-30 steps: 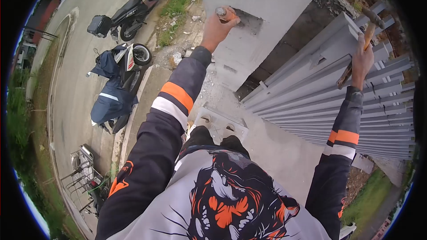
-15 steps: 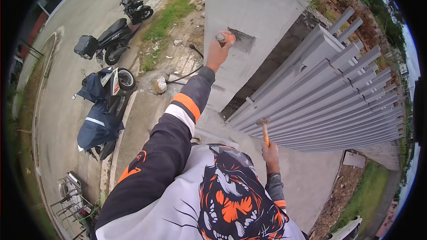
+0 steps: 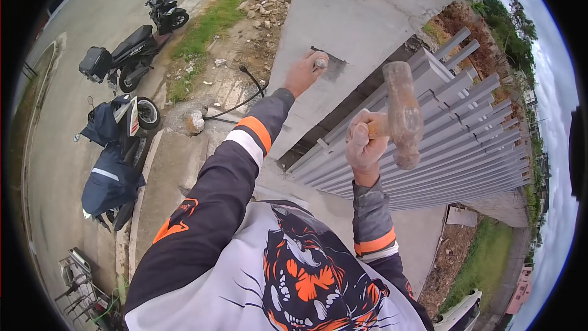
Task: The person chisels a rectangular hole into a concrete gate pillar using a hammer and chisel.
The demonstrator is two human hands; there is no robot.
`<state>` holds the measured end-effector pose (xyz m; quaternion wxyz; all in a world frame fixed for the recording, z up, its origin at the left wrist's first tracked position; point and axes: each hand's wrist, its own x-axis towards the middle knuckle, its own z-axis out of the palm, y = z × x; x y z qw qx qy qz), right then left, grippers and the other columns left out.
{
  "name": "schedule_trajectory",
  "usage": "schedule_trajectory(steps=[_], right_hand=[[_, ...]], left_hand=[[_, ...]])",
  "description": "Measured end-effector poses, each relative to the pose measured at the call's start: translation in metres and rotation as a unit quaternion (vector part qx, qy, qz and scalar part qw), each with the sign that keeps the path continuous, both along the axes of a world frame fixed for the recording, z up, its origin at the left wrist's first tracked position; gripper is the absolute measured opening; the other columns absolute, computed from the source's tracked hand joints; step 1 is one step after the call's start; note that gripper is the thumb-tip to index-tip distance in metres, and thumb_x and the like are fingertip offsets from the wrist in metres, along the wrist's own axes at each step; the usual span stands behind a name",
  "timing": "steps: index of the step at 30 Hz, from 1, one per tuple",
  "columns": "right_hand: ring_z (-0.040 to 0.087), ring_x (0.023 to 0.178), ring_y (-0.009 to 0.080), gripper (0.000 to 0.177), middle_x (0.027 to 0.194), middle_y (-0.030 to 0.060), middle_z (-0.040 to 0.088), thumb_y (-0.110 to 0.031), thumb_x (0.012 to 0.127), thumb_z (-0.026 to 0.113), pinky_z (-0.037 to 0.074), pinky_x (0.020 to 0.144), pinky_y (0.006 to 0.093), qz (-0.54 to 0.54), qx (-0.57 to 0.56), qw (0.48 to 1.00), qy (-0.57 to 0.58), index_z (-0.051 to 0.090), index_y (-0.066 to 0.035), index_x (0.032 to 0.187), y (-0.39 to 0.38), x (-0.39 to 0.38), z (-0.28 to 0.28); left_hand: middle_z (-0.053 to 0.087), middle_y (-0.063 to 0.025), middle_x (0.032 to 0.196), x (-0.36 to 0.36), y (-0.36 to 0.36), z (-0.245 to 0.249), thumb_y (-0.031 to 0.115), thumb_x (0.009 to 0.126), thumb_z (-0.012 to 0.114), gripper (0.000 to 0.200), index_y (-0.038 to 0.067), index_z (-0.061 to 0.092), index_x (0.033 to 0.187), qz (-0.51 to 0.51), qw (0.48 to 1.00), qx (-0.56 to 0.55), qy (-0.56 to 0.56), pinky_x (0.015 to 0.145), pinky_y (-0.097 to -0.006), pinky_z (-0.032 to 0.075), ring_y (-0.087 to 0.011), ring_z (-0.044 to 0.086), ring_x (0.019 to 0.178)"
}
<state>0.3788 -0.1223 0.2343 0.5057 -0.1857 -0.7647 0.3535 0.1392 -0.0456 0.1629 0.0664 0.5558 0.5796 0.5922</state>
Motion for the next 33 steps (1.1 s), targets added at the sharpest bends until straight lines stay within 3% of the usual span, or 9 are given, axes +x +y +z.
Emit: schedule_trajectory(steps=[4,10,12,15,19,24,26,27,33], right_hand=[[0.066,0.063,0.0155,0.037,0.07,0.0065,0.066,-0.034,0.107,0.058,0.049,0.055,0.0372,-0.217,0.053,0.883,-0.412,0.06,0.001,0.094,0.033,-0.024,-0.023],[0.046,0.047,0.0265,0.035,0.062,0.0137,0.048,-0.031,0.106,0.061,0.038,0.049,0.04,-0.097,-0.057,0.993,-0.027,0.051,0.0,0.092,-0.034,-0.04,0.083],[0.054,0.057,0.0403,0.034,0.067,0.0229,0.054,-0.029,0.103,0.064,0.045,0.056,0.0451,-0.108,0.001,0.993,-0.041,0.053,0.002,0.092,-0.02,-0.041,0.049],[0.064,0.072,0.0505,0.032,0.072,0.0282,0.063,-0.03,0.1,0.065,0.051,0.063,0.0517,-0.212,-0.026,0.901,-0.377,0.059,0.002,0.094,0.022,-0.043,0.01],[0.062,0.067,0.0475,0.033,0.07,0.0249,0.062,-0.031,0.103,0.063,0.05,0.061,0.0451,-0.178,-0.085,0.927,-0.319,0.06,0.001,0.096,-0.012,-0.052,0.078],[0.051,0.053,0.0175,0.04,0.065,0.005,0.054,-0.035,0.105,0.061,0.042,0.052,0.0385,-0.078,0.03,0.996,-0.005,0.057,0.004,0.096,-0.025,-0.046,0.083],[0.053,0.05,0.0237,0.041,0.066,0.0098,0.056,-0.037,0.105,0.061,0.043,0.052,0.0407,-0.111,0.125,0.98,-0.107,0.057,0.003,0.095,0.015,-0.034,0.028],[0.065,0.07,0.0475,0.033,0.072,0.0237,0.065,-0.034,0.102,0.063,0.05,0.06,0.048,-0.228,0.035,0.879,-0.419,0.06,-0.001,0.096,0.035,-0.03,0.005],[0.063,0.065,0.0394,0.048,0.069,0.0218,0.062,-0.044,0.102,0.061,0.047,0.063,0.0501,-0.248,-0.181,0.901,-0.306,0.062,0.003,0.092,-0.014,0.007,0.006]], left_hand=[[0.068,-0.0109,0.103,0.002,0.002,-0.009,0.013,0.085,0.08,0.029,0.014,0.067,0.111,0.017,1.0,0.012,0.009,0.077,-0.0435,0.055,-0.0368,0.069,0.09],[0.068,-0.0127,0.103,-0.002,0.018,-0.013,0.012,0.085,0.078,0.028,0.012,0.067,0.111,0.005,1.0,0.012,-0.005,0.077,-0.0441,0.055,-0.0363,0.068,0.087],[0.068,-0.0128,0.103,-0.004,0.021,-0.012,0.011,0.086,0.077,0.028,0.012,0.066,0.112,0.001,1.0,0.017,-0.018,0.078,-0.045,0.055,-0.0369,0.068,0.089],[0.068,-0.0131,0.104,0.005,0.016,-0.018,0.011,0.086,0.076,0.029,0.013,0.066,0.113,0.009,0.999,-0.019,-0.027,0.081,-0.0463,0.055,-0.0379,0.068,0.093],[0.068,-0.0135,0.106,0.005,0.015,-0.007,0.01,0.087,0.074,0.028,0.013,0.066,0.113,0.023,0.999,-0.046,0.01,0.082,-0.0474,0.055,-0.0391,0.068,0.096],[0.068,-0.0127,0.106,0.002,0.017,-0.004,0.01,0.087,0.072,0.026,0.013,0.066,0.113,0.03,0.999,-0.023,-0.006,0.082,-0.0476,0.055,-0.039,0.068,0.097],[0.069,-0.0123,0.106,0.008,0.013,0.0,0.01,0.087,0.073,0.026,0.013,0.066,0.112,0.037,0.999,-0.023,-0.02,0.082,-0.0474,0.055,-0.0388,0.068,0.098],[0.069,-0.0123,0.105,0.013,0.01,-0.002,0.009,0.087,0.072,0.026,0.013,0.066,0.111,0.046,0.999,-0.023,-0.012,0.082,-0.0464,0.055,-0.0383,0.068,0.096],[0.069,-0.0082,0.098,0.009,0.002,-0.032,0.006,0.09,0.07,0.019,0.007,0.065,0.108,0.0,0.981,-0.024,-0.191,0.078,-0.0376,0.057,-0.0251,0.07,0.088]])
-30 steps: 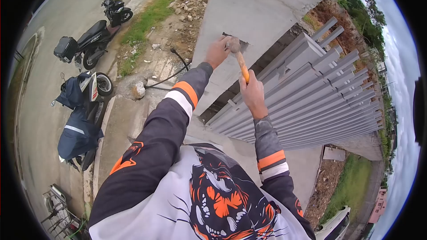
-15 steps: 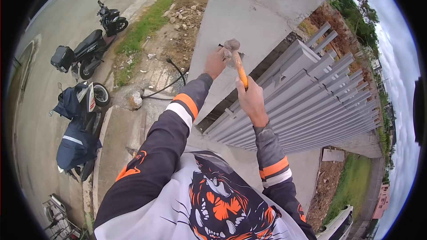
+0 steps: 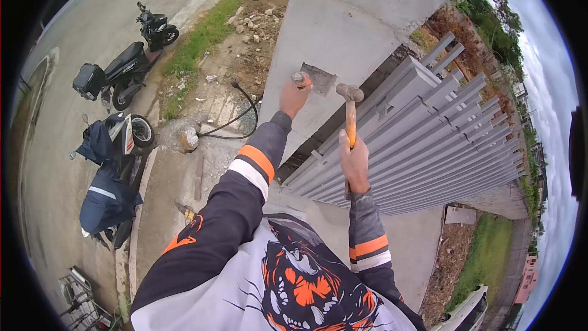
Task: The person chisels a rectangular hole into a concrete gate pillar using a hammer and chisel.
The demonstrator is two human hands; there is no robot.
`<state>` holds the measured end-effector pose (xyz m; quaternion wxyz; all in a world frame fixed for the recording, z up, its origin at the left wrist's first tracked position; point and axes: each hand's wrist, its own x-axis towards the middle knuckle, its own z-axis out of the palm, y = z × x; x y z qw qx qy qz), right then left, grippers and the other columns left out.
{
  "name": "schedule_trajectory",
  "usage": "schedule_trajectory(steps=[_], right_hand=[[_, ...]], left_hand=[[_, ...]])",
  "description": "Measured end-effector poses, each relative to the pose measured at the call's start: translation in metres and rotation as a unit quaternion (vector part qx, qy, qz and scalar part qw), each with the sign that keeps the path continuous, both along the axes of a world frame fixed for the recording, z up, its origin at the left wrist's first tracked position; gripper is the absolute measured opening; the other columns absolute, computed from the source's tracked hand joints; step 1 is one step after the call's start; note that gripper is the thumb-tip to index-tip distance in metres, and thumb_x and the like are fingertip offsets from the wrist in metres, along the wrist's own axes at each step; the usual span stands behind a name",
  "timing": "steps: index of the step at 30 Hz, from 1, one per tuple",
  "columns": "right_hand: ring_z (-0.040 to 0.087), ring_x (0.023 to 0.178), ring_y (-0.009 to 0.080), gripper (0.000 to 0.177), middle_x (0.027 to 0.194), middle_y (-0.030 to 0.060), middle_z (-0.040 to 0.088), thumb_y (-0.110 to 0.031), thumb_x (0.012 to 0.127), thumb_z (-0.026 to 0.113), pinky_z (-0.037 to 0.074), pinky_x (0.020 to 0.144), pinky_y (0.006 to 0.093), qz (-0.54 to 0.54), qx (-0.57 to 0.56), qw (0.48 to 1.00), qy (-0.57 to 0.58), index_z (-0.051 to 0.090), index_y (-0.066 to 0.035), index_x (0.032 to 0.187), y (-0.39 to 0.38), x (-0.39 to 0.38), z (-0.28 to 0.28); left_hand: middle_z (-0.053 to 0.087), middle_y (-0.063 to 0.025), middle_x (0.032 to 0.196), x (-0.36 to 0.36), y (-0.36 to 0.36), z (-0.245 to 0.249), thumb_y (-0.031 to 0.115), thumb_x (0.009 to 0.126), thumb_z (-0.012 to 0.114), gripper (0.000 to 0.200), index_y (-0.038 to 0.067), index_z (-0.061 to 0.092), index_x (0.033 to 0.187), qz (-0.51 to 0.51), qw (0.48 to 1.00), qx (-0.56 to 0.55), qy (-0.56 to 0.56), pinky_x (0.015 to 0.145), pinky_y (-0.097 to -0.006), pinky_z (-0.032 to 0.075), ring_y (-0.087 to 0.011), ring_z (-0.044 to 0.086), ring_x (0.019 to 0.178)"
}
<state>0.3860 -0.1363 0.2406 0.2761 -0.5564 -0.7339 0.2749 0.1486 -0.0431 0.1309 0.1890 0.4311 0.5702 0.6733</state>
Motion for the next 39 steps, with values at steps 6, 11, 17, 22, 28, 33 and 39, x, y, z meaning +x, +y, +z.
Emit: schedule_trajectory(steps=[6,11,17,22,28,33,39], right_hand=[[0.063,0.063,0.0294,0.046,0.069,0.0164,0.06,-0.042,0.102,0.062,0.048,0.063,0.0458,-0.074,-0.135,0.988,-0.033,0.064,0.004,0.096,-0.071,0.122,-0.106],[0.061,0.058,0.0159,0.036,0.068,0.0053,0.059,-0.034,0.102,0.06,0.047,0.054,0.0358,-0.126,-0.311,0.941,0.045,0.063,0.001,0.101,-0.123,0.124,-0.11],[0.054,0.054,0.0119,0.033,0.067,0.002,0.053,-0.034,0.105,0.056,0.045,0.051,0.0337,-0.023,-0.27,0.951,0.152,0.059,-0.002,0.099,-0.123,0.1,-0.089],[0.04,0.053,0.0039,0.033,0.068,-0.0053,0.042,-0.039,0.109,0.054,0.037,0.047,0.0229,0.056,-0.154,0.97,0.178,0.054,-0.006,0.104,-0.104,0.083,-0.103],[0.045,0.054,0.0134,0.045,0.063,0.0037,0.048,-0.045,0.109,0.051,0.041,0.052,0.035,0.07,-0.122,0.974,0.179,0.053,-0.002,0.098,-0.069,0.032,-0.016],[0.035,0.054,0.0049,0.041,0.069,-0.0054,0.042,-0.047,0.11,0.047,0.034,0.047,0.0234,0.216,0.124,0.878,0.409,0.05,-0.007,0.106,-0.055,-0.029,0.108],[0.049,0.055,0.0327,0.042,0.066,0.016,0.05,-0.041,0.109,0.053,0.042,0.054,0.0435,0.102,0.201,0.974,0.01,0.051,-0.001,0.098,0.012,-0.043,0.013]], left_hand=[[0.071,-0.0117,0.108,-0.015,-0.07,-0.013,0.01,0.095,0.07,0.019,0.0,0.063,0.11,-0.114,0.948,-0.023,-0.295,0.085,-0.0308,0.061,-0.0177,0.071,0.097],[0.072,-0.0125,0.111,-0.025,-0.051,0.043,0.014,0.096,0.071,0.024,0.0,0.062,0.113,-0.136,0.983,0.028,-0.119,0.09,-0.033,0.059,-0.0191,0.071,0.102],[0.073,-0.0097,0.112,-0.024,-0.003,0.043,0.017,0.092,0.076,0.034,0.006,0.062,0.121,-0.097,0.982,-0.086,0.134,0.093,-0.0379,0.054,-0.0218,0.07,0.103],[0.073,-0.0113,0.106,-0.04,0.028,0.013,0.016,0.092,0.076,0.036,0.007,0.062,0.124,-0.097,0.982,-0.018,0.161,0.091,-0.0388,0.054,-0.0268,0.071,0.101],[0.074,-0.0139,0.102,-0.039,0.013,0.04,0.018,0.091,0.076,0.032,0.009,0.065,0.12,-0.101,0.961,-0.076,0.246,0.087,-0.0407,0.054,-0.0318,0.071,0.097],[0.074,-0.0147,0.098,-0.035,0.018,0.037,0.023,0.091,0.077,0.03,0.011,0.067,0.116,-0.081,0.954,-0.102,0.269,0.083,-0.0435,0.055,-0.0356,0.071,0.093],[0.074,-0.0158,0.092,-0.022,0.011,0.041,0.027,0.089,0.077,0.032,0.009,0.066,0.113,-0.073,0.961,-0.091,0.251,0.078,-0.047,0.054,-0.0385,0.07,0.089]])
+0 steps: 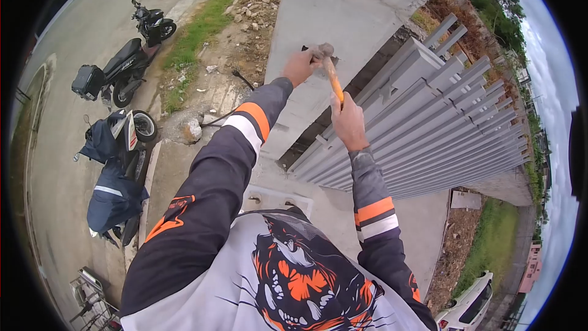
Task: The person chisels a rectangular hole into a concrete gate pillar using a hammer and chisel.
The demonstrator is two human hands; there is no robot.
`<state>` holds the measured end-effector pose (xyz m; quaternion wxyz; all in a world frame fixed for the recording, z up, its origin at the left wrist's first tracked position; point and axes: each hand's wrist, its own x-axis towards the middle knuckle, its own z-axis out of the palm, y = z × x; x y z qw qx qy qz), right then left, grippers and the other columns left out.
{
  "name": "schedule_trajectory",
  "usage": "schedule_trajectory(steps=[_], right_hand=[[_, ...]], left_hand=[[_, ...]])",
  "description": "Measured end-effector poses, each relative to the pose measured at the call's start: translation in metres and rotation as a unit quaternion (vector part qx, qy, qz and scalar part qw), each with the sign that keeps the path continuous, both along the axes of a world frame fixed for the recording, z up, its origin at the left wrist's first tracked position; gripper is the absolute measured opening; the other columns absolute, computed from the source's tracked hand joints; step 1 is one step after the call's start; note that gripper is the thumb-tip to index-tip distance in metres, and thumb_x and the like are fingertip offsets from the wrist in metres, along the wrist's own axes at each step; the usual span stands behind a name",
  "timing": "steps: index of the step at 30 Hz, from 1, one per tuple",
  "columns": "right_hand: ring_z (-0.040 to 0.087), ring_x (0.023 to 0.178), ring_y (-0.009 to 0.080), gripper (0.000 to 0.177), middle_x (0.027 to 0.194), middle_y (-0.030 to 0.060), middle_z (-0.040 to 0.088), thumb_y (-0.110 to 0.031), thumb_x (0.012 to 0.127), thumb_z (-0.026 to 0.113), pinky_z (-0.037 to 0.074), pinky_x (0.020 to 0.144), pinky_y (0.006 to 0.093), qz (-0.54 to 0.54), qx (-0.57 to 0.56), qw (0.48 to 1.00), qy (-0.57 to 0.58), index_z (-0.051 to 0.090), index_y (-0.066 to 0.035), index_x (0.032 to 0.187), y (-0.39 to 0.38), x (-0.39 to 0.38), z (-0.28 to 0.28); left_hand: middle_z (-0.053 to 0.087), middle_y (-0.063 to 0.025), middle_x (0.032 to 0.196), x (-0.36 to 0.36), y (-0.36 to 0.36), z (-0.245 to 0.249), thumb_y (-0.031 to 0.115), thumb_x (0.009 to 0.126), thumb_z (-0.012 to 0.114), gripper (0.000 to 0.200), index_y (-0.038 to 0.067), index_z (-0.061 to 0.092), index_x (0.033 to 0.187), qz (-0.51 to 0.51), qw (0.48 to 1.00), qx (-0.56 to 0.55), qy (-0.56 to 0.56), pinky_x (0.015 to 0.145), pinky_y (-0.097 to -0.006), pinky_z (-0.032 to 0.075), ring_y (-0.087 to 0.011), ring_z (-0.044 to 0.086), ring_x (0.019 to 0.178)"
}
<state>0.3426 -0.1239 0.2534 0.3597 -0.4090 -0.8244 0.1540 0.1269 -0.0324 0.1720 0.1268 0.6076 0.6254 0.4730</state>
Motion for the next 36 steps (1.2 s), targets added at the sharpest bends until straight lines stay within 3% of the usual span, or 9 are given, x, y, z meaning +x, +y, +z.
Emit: schedule_trajectory(steps=[2,9,12,20,22,23,26,32,36], right_hand=[[0.052,0.061,0.0501,0.045,0.067,0.0245,0.056,-0.04,0.108,0.053,0.045,0.059,0.0507,-0.03,-0.082,0.996,0.007,0.053,0.001,0.089,0.003,-0.007,0.021],[0.046,0.047,0.0244,0.051,0.064,0.0109,0.05,-0.047,0.107,0.054,0.04,0.048,0.0397,0.184,0.062,0.926,0.322,0.049,-0.001,0.087,-0.025,-0.012,0.083],[0.049,0.052,0.0236,0.046,0.061,0.011,0.051,-0.044,0.106,0.057,0.042,0.053,0.0377,-0.08,-0.007,0.988,-0.135,0.057,0.001,0.094,0.034,0.008,-0.028],[0.064,0.065,0.0447,0.03,0.068,0.0192,0.062,-0.031,0.104,0.061,0.05,0.06,0.0451,0.04,-0.016,0.972,0.233,0.06,-0.001,0.102,-0.033,0.003,0.106],[0.065,0.065,0.0448,0.031,0.068,0.0201,0.063,-0.033,0.104,0.06,0.051,0.061,0.0475,0.064,0.127,0.973,0.184,0.061,-0.002,0.1,-0.003,0.006,0.017],[0.067,0.07,0.0471,0.034,0.07,0.0233,0.065,-0.037,0.103,0.059,0.051,0.063,0.0544,-0.078,-0.019,0.993,-0.092,0.062,-0.003,0.098,0.012,0.011,-0.012],[0.067,0.073,0.0483,0.041,0.071,0.0255,0.065,-0.042,0.103,0.058,0.049,0.064,0.0594,-0.071,-0.053,0.993,-0.084,0.06,-0.002,0.094,0.012,0.011,0.007],[0.064,0.068,0.0475,0.043,0.07,0.0251,0.062,-0.043,0.105,0.057,0.048,0.06,0.0541,0.103,-0.013,0.954,0.281,0.057,-0.001,0.093,-0.042,0.002,0.114],[0.062,0.068,0.0479,0.042,0.072,0.0255,0.062,-0.041,0.105,0.056,0.048,0.061,0.0531,-0.095,-0.032,0.989,-0.11,0.056,0.0,0.093,0.016,0.012,-0.006]], left_hand=[[0.073,-0.0166,0.091,-0.002,0.006,0.005,0.027,0.089,0.077,0.033,0.007,0.066,0.112,0.021,1.0,0.003,0.022,0.077,-0.048,0.053,-0.0397,0.069,0.088],[0.074,-0.0159,0.091,-0.005,0.015,-0.006,0.024,0.09,0.076,0.033,0.006,0.064,0.116,-0.022,1.0,0.016,-0.01,0.076,-0.0478,0.054,-0.0384,0.07,0.087],[0.075,-0.0149,0.093,-0.001,0.001,0.006,0.021,0.09,0.077,0.037,0.006,0.06,0.119,-0.008,1.0,-0.004,0.01,0.076,-0.047,0.055,-0.0365,0.072,0.088],[0.075,-0.0141,0.09,0.001,0.004,0.007,0.019,0.089,0.078,0.04,0.004,0.061,0.122,0.008,1.0,-0.003,0.022,0.078,-0.0456,0.056,-0.036,0.073,0.088],[0.075,-0.0146,0.091,0.004,0.005,0.009,0.02,0.089,0.078,0.04,0.004,0.061,0.122,0.017,0.999,-0.011,0.035,0.078,-0.046,0.056,-0.0361,0.072,0.089],[0.075,-0.0149,0.092,0.003,0.003,0.009,0.021,0.089,0.078,0.04,0.004,0.061,0.122,0.025,0.999,-0.014,0.042,0.078,-0.0462,0.056,-0.0362,0.072,0.089],[0.075,-0.0158,0.093,-0.005,0.025,-0.019,0.021,0.089,0.078,0.039,0.004,0.061,0.12,0.014,0.999,0.011,0.044,0.077,-0.0479,0.055,-0.0373,0.072,0.09],[0.074,-0.0166,0.091,0.003,0.01,-0.001,0.021,0.089,0.078,0.037,0.007,0.061,0.118,0.023,0.999,0.011,0.028,0.076,-0.0488,0.054,-0.0385,0.072,0.089],[0.073,-0.0174,0.09,-0.001,0.009,0.0,0.02,0.089,0.078,0.035,0.007,0.062,0.117,0.006,1.0,0.028,-0.004,0.075,-0.0468,0.055,-0.0395,0.071,0.088]])
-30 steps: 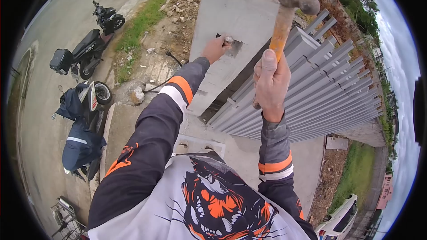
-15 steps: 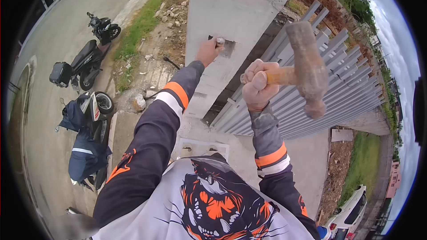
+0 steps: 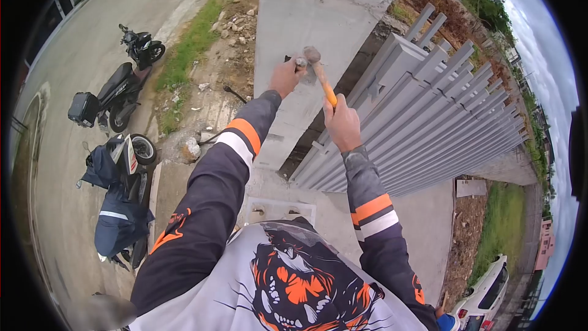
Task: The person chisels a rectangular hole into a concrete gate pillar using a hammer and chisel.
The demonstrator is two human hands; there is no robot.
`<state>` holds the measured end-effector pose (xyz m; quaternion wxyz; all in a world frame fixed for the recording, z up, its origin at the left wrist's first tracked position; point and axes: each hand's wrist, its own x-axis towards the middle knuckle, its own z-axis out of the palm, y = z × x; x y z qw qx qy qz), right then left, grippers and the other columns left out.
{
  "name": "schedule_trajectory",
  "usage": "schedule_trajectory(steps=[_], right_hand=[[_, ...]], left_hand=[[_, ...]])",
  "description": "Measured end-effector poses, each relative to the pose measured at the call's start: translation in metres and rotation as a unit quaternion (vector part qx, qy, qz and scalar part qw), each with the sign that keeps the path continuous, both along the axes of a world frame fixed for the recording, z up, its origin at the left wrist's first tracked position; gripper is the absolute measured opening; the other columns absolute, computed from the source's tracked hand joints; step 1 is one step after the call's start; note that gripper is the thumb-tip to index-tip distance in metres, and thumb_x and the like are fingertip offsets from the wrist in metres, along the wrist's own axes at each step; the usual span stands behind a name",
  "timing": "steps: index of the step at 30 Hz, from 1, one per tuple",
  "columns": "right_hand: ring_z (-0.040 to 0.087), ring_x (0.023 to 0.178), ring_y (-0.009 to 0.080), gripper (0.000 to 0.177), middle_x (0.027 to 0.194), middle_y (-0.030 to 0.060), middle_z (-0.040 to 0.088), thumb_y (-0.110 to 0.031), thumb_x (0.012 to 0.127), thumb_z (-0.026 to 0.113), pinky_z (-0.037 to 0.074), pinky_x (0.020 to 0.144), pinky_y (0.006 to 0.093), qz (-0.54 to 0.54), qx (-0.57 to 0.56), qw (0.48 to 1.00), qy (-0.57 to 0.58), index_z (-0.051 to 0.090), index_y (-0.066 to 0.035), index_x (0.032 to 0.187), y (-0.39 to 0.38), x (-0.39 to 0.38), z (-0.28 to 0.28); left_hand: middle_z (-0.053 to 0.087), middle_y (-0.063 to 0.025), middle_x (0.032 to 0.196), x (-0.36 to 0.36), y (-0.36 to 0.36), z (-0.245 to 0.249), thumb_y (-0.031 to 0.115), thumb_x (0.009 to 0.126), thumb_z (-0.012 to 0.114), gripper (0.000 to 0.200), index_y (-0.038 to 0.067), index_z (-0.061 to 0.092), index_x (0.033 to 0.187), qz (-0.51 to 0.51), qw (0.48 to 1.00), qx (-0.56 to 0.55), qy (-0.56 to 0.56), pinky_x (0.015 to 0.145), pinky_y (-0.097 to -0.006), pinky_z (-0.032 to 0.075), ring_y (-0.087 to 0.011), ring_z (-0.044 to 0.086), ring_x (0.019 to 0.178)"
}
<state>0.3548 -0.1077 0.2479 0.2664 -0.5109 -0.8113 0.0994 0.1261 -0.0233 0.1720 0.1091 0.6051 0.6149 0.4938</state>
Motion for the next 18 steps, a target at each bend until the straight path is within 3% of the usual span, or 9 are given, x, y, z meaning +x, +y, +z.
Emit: schedule_trajectory(steps=[2,6,8,11,13,18], right_hand=[[0.062,0.07,0.0485,0.042,0.074,0.0261,0.062,-0.04,0.106,0.056,0.047,0.063,0.0543,-0.029,-0.033,0.999,0.001,0.057,0.0,0.093,-0.015,0.016,-0.026],[0.067,0.074,0.0484,0.045,0.074,0.0274,0.065,-0.043,0.104,0.057,0.047,0.065,0.0579,-0.054,-0.085,0.991,0.088,0.06,0.0,0.093,-0.036,0.041,-0.016],[0.064,0.069,0.0442,0.048,0.073,0.0252,0.063,-0.043,0.105,0.057,0.047,0.064,0.0523,-0.064,-0.119,0.985,0.107,0.06,0.003,0.092,-0.056,0.068,-0.023],[0.058,0.065,0.0398,0.05,0.07,0.023,0.058,-0.042,0.106,0.055,0.046,0.064,0.0485,-0.081,-0.209,0.964,0.144,0.061,0.005,0.092,-0.087,0.098,-0.042],[0.057,0.061,0.0327,0.048,0.067,0.0183,0.056,-0.04,0.106,0.055,0.046,0.061,0.0455,-0.067,-0.249,0.952,0.166,0.061,0.005,0.093,-0.099,0.114,-0.076],[0.053,0.055,0.0156,0.044,0.063,0.0069,0.053,-0.039,0.108,0.055,0.043,0.053,0.0358,-0.019,-0.33,0.909,0.255,0.06,0.003,0.095,-0.12,0.094,-0.054]], left_hand=[[0.073,-0.0182,0.091,-0.003,-0.001,-0.004,0.02,0.089,0.077,0.033,0.006,0.062,0.116,-0.016,0.999,-0.02,-0.025,0.075,-0.0456,0.055,-0.04,0.071,0.087],[0.073,-0.0198,0.093,-0.007,-0.001,0.0,0.021,0.089,0.078,0.033,0.003,0.064,0.113,-0.031,0.998,0.005,-0.049,0.077,-0.0457,0.055,-0.0404,0.071,0.088],[0.073,-0.0198,0.094,-0.014,-0.013,0.015,0.022,0.088,0.079,0.035,0.002,0.065,0.112,-0.064,0.995,-0.007,-0.079,0.078,-0.0465,0.055,-0.04,0.071,0.089],[0.074,-0.0189,0.094,-0.023,-0.022,0.019,0.024,0.088,0.08,0.037,0.001,0.065,0.113,0.046,0.999,0.004,0.008,0.079,-0.0461,0.055,-0.0379,0.072,0.09],[0.074,-0.0186,0.096,-0.023,-0.021,0.017,0.024,0.088,0.08,0.037,0.002,0.066,0.113,0.028,1.0,0.009,0.005,0.079,-0.0459,0.055,-0.0375,0.072,0.091],[0.074,-0.0175,0.098,-0.005,-0.026,0.022,0.027,0.089,0.078,0.035,0.004,0.065,0.112,-0.02,1.0,-0.012,-0.006,0.079,-0.0475,0.054,-0.0384,0.071,0.094]])
